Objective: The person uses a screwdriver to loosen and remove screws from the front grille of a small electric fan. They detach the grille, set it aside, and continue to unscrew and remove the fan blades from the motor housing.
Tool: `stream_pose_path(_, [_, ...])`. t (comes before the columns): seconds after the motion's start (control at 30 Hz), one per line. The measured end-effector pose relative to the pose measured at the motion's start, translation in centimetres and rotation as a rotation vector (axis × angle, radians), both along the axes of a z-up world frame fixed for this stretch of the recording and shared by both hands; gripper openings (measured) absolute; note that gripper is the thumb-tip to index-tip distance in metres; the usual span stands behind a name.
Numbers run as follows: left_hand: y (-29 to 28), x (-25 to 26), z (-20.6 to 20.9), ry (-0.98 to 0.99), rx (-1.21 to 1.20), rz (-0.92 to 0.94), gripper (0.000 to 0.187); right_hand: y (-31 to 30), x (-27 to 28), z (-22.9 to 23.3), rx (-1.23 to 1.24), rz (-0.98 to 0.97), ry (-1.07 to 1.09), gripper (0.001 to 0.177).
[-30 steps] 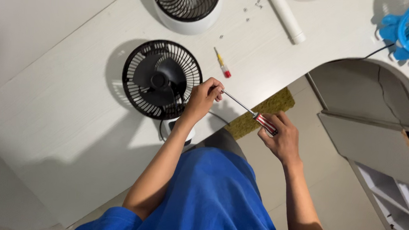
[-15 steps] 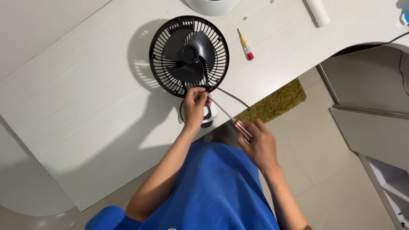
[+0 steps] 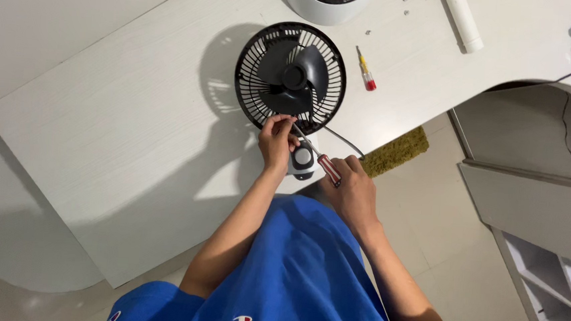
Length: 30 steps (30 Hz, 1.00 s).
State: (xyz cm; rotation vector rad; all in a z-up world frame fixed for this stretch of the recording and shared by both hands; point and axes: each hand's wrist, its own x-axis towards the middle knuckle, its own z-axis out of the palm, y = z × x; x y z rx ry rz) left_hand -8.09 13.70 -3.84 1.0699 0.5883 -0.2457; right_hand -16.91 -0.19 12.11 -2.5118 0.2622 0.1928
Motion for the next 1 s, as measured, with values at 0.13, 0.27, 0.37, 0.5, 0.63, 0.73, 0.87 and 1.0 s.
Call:
stream_pose_path(0.13, [0.3,-0.5,-0.4,-0.015,-0.008,-0.009,0.015,1.4,0.7,0.2,-0.011,0.007,-0.014,0.027])
stream_pose_path(0.27, [-0.5,-0.8,-1.1,0.053,-0.047,-0.019,0.03,2.2,2.0,0.1,-0.019,0.024,-0.04,0.024])
stream_pose_path(0.37, [-0.8,-0.3,-1.7,0.034,-0.102,0.02,0.031,2.6,2.9,0.0,-0.005,0.067,-0.047,0.023])
stream_pose_path(0.5, [-0.9,0.4,-2.6,0.053,-0.141,0.001,0.016,3.0,4.2,-0.3,-0.002,0.122,-0.041,0.021])
stream_pose_path(0.63, [-0.9,1.1,-3.1,0.123,-0.053,-0.101,0.008,3.0,5.2,-0.5,0.038,0.128,-0.023,0.02])
stream_pose_path(0.73, [-0.8,1.1,-3.1,0.151,0.052,-0.217,0.016,2.9,5.8,-0.5,0.055,0.147,-0.039,0.024])
stream_pose_path(0.87, [-1.3,1.7,-3.4,0.139,0.002,-0.181,0.036,2.6,6.2,-0.8,0.061,0.155,-0.047,0.027])
stream_pose_path(1.0, [-2.0,2.1,-4.0,0.156,-0.042,-0.171,0.046,1.8,6.8,-1.1,0.109,0.171,-0.023,0.032])
